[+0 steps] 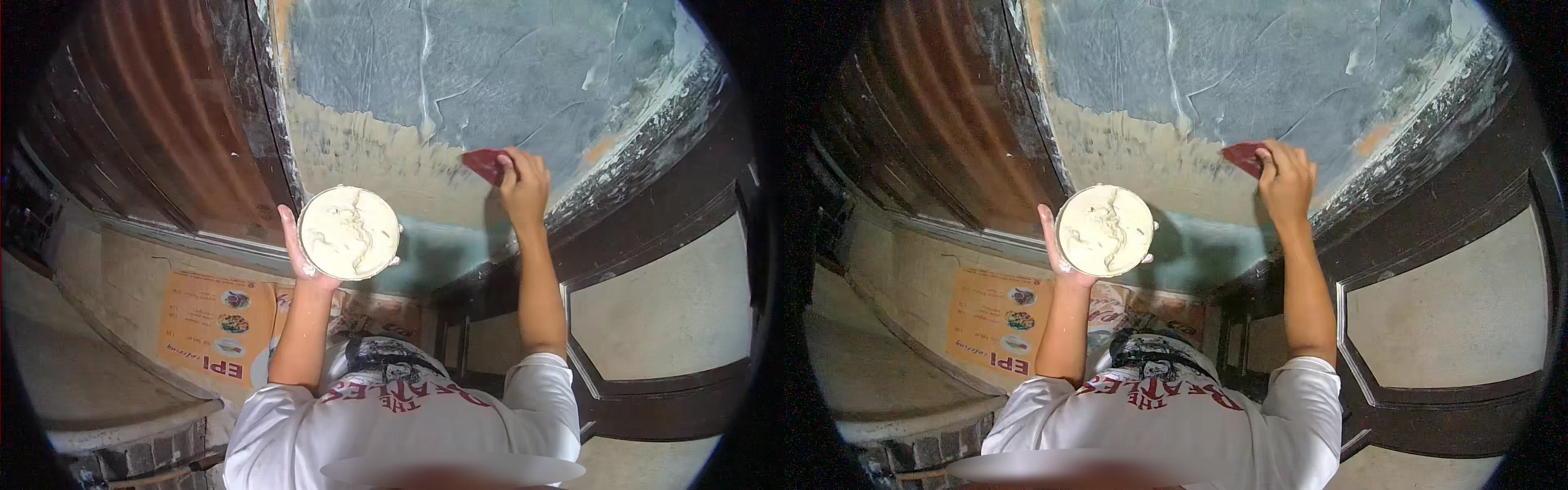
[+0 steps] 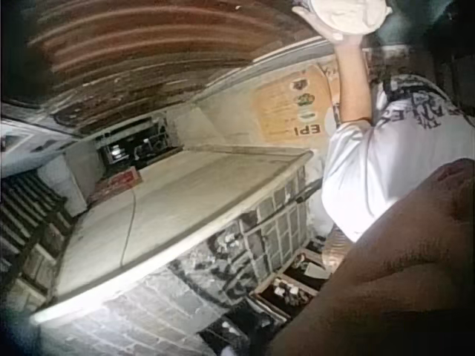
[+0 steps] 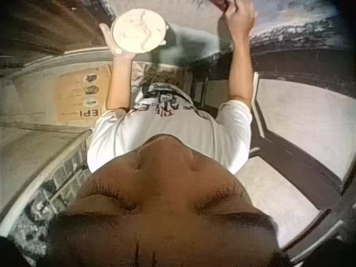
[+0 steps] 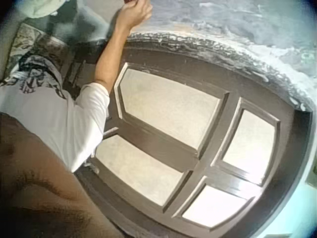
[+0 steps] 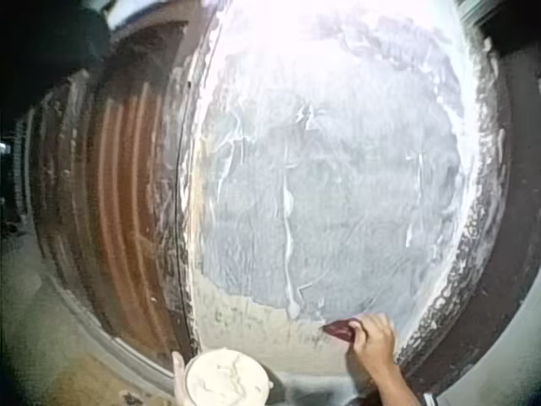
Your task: The person applies wall putty to an interior wall using a spatula, patching and smoothing the surface.
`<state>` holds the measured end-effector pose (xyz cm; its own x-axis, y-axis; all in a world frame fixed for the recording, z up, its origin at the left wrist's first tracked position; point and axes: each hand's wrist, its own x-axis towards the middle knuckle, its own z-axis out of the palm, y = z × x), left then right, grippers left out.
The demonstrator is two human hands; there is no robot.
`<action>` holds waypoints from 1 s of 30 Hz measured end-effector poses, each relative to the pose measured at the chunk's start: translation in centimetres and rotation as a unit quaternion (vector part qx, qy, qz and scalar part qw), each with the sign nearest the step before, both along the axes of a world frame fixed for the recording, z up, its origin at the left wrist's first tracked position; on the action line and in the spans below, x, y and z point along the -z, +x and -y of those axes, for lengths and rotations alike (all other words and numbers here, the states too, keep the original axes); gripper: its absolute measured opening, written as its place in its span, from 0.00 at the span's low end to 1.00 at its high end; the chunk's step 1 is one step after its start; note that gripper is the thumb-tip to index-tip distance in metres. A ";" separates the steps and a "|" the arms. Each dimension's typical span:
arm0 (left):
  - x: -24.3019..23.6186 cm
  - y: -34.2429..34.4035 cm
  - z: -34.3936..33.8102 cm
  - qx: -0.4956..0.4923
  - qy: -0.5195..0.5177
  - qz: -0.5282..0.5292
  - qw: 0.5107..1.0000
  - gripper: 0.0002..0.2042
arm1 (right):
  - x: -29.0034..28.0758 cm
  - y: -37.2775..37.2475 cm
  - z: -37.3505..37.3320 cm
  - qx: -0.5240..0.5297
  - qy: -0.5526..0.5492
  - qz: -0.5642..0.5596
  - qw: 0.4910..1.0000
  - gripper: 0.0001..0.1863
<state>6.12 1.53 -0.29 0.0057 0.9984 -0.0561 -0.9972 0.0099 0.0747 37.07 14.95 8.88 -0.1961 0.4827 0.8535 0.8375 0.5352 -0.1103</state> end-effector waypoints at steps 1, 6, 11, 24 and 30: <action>0.1 -0.1 0.1 -0.002 -0.001 0.000 1.000 0.48 | -0.7 -0.1 0.0 -0.002 -0.001 0.000 1.000 0.06; 0.3 -0.5 0.4 -0.008 0.051 -0.060 0.997 0.49 | -1.3 -0.1 0.4 -0.079 0.014 -0.050 0.996 0.07; -0.9 0.2 0.9 0.005 0.067 -0.055 0.996 0.49 | 0.1 0.2 0.0 -0.042 0.014 0.014 0.999 0.06; -3.4 0.0 1.9 -0.032 0.085 -0.088 0.992 0.48 | -6.2 -4.2 7.7 -0.343 0.022 0.200 0.918 0.13; -3.5 -0.7 2.1 -0.039 0.102 -0.074 0.991 0.48 | -6.4 -6.4 9.1 -0.412 0.001 0.212 0.886 0.13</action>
<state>5.46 -0.57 3.25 -0.0643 0.9861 0.1530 -0.9725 -0.0963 0.2121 30.69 5.84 15.24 -0.7847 0.0241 0.6195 0.1275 0.9841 0.1233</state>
